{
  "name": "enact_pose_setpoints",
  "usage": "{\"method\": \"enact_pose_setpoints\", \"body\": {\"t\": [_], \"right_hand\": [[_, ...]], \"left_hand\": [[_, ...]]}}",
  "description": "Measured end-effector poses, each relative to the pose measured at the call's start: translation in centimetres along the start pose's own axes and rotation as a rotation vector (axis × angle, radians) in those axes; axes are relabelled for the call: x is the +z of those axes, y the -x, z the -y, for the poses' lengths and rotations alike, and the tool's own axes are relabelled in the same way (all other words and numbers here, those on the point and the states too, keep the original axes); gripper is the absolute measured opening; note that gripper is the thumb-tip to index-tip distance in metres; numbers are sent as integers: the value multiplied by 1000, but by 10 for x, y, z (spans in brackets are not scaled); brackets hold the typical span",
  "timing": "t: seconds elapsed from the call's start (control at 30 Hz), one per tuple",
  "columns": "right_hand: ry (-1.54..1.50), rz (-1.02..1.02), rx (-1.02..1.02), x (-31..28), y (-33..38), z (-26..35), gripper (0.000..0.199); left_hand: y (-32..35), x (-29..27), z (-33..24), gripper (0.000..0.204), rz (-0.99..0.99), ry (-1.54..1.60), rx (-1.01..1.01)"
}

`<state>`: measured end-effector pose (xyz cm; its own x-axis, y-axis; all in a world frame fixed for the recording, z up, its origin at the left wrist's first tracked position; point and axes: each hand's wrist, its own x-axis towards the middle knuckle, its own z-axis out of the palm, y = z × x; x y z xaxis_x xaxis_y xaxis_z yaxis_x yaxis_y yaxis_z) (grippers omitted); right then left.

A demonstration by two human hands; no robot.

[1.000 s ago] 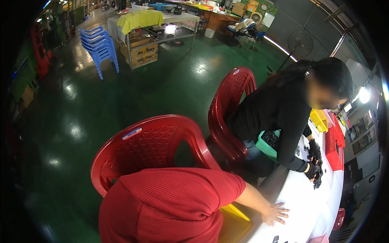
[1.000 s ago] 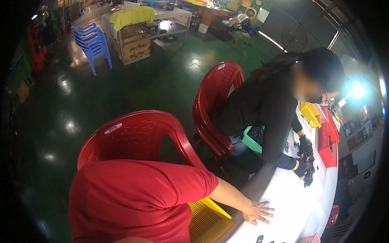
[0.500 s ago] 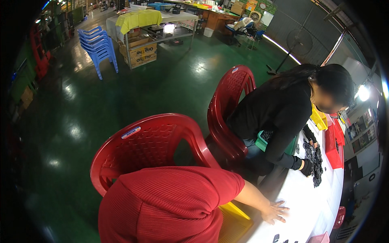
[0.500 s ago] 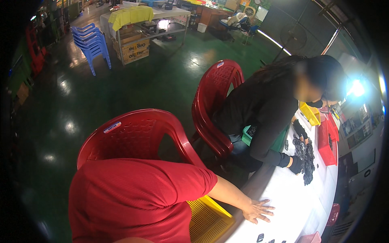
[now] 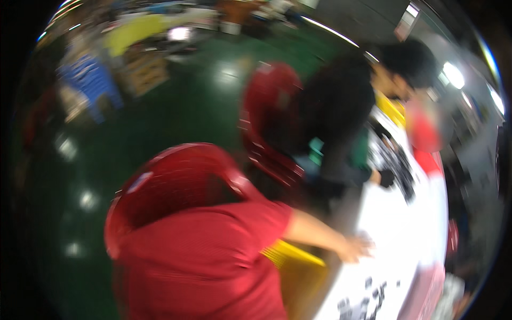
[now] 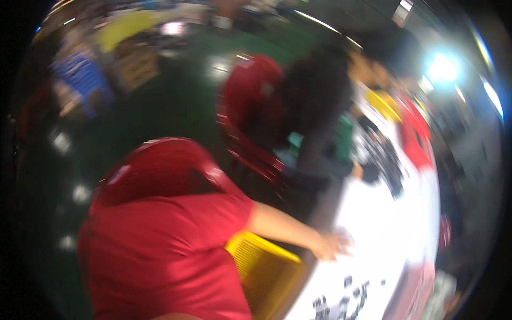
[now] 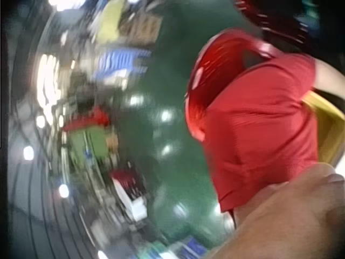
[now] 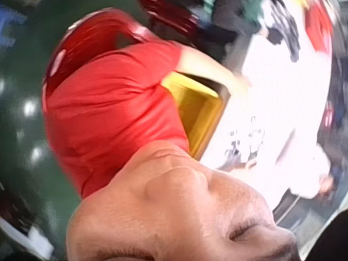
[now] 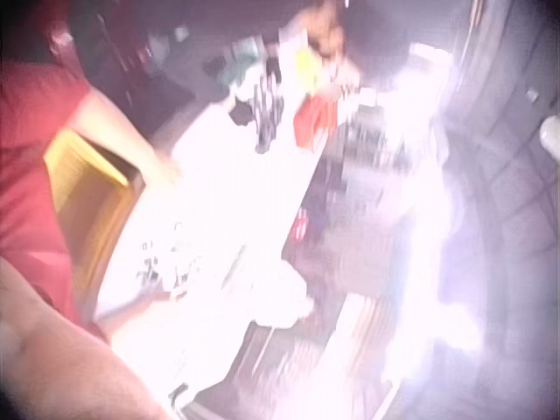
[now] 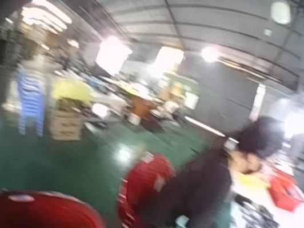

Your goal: The person repeatedly picks up small black plastic buckles from a table and places them into a yellow basket. The person also moves the basket and occasionally rearranges the buckles on the table.

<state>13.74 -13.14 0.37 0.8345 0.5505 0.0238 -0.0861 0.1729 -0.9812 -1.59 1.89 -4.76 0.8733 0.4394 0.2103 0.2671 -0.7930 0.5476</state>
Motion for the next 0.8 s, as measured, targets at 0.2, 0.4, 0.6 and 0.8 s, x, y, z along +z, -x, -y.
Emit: {"method": "enact_pose_setpoints", "body": {"t": [0.2,0.4,0.6,0.8], "right_hand": [[551,48,-507,-80,-78,15,21],[895,75,-87,-173,3,74,14],[1131,102,-96,-172,31,91,14],[1238,215,-600,-99,-75,64,24]], "left_hand": [[21,-38,2,63,-284,-280,-117],[-52,-23,-55,39,-300,117,259],[-134,0,-66,19,-154,173,443],[-182,22,-54,27,-17,-132,543]]}}
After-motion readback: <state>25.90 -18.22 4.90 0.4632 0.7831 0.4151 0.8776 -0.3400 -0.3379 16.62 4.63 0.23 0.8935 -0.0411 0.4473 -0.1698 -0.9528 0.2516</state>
